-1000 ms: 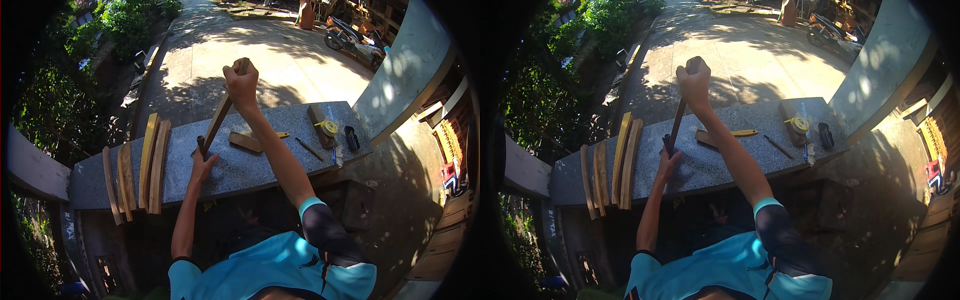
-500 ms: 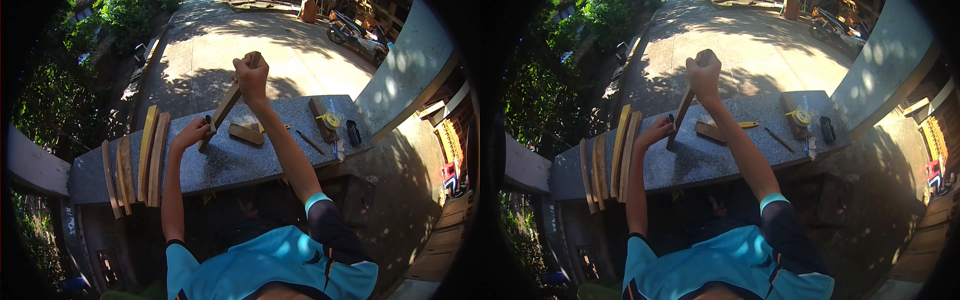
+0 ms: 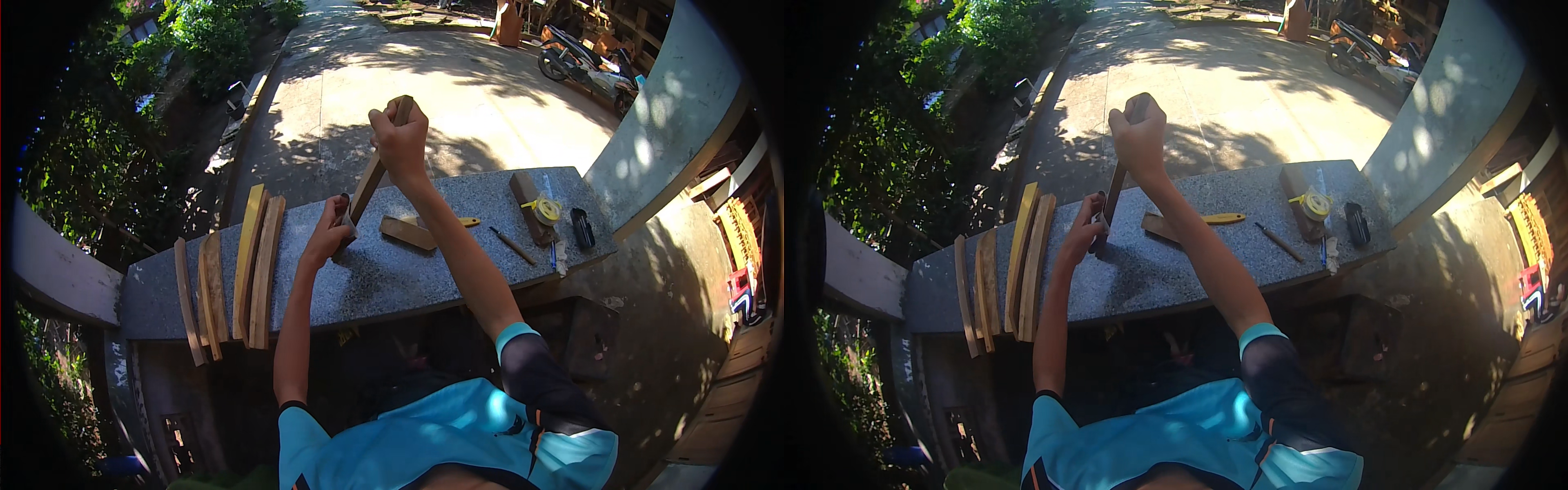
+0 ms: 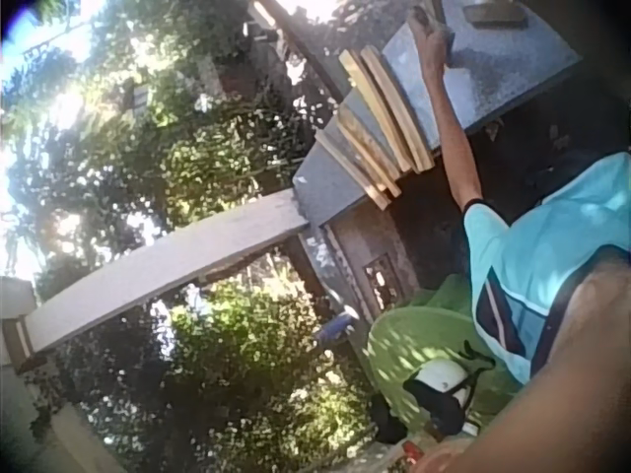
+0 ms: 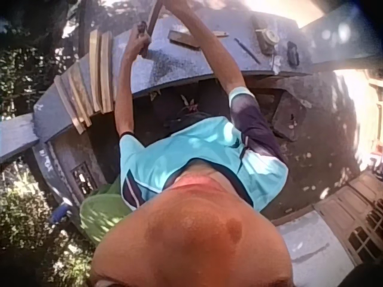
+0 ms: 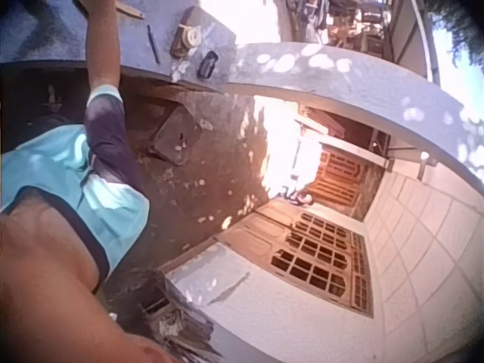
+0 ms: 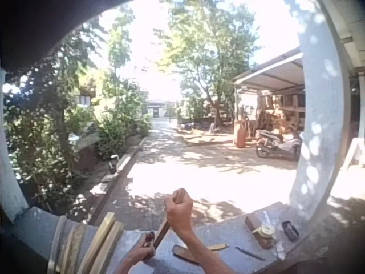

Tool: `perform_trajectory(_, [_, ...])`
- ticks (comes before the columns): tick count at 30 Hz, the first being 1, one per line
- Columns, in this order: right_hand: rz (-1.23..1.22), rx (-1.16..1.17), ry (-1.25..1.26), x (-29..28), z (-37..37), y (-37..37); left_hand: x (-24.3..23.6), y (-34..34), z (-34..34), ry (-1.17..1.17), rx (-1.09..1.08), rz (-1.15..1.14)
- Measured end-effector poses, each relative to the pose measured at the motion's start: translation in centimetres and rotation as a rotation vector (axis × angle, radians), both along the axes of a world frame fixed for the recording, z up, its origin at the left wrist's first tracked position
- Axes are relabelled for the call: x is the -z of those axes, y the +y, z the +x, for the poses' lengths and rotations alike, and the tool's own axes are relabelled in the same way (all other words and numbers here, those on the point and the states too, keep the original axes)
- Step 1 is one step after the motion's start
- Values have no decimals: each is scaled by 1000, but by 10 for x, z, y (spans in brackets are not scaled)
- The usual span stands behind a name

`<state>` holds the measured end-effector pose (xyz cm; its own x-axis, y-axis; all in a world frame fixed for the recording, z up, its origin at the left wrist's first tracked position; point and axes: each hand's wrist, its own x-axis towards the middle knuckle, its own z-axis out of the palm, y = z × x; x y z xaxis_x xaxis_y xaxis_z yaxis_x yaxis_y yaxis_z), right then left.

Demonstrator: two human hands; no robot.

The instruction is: Measure and prepare a piece of wood for a project.

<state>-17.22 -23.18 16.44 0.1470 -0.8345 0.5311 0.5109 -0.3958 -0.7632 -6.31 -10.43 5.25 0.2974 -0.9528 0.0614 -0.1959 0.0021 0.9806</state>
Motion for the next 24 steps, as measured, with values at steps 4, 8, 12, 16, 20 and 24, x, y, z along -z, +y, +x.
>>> perform_trajectory(4, [-36,-20,0,-9,17,10,21,-3,-4,113,-92,-198])
perform_trajectory(8, [-64,-18,26,-7,19,12,29,-13,-22,8,-342,-206])
perform_trajectory(12, [-32,-27,17,-6,10,8,19,-20,-34,-63,-463,-249])
perform_trajectory(16, [-8,-10,-35,-4,8,10,20,-23,-29,-99,-448,-263])
perform_trajectory(20, [-13,-13,-15,-6,9,15,23,-22,-23,-122,-417,-303])
perform_trajectory(24, [-43,-22,-3,-7,15,15,27,-22,-19,-31,-361,-342])
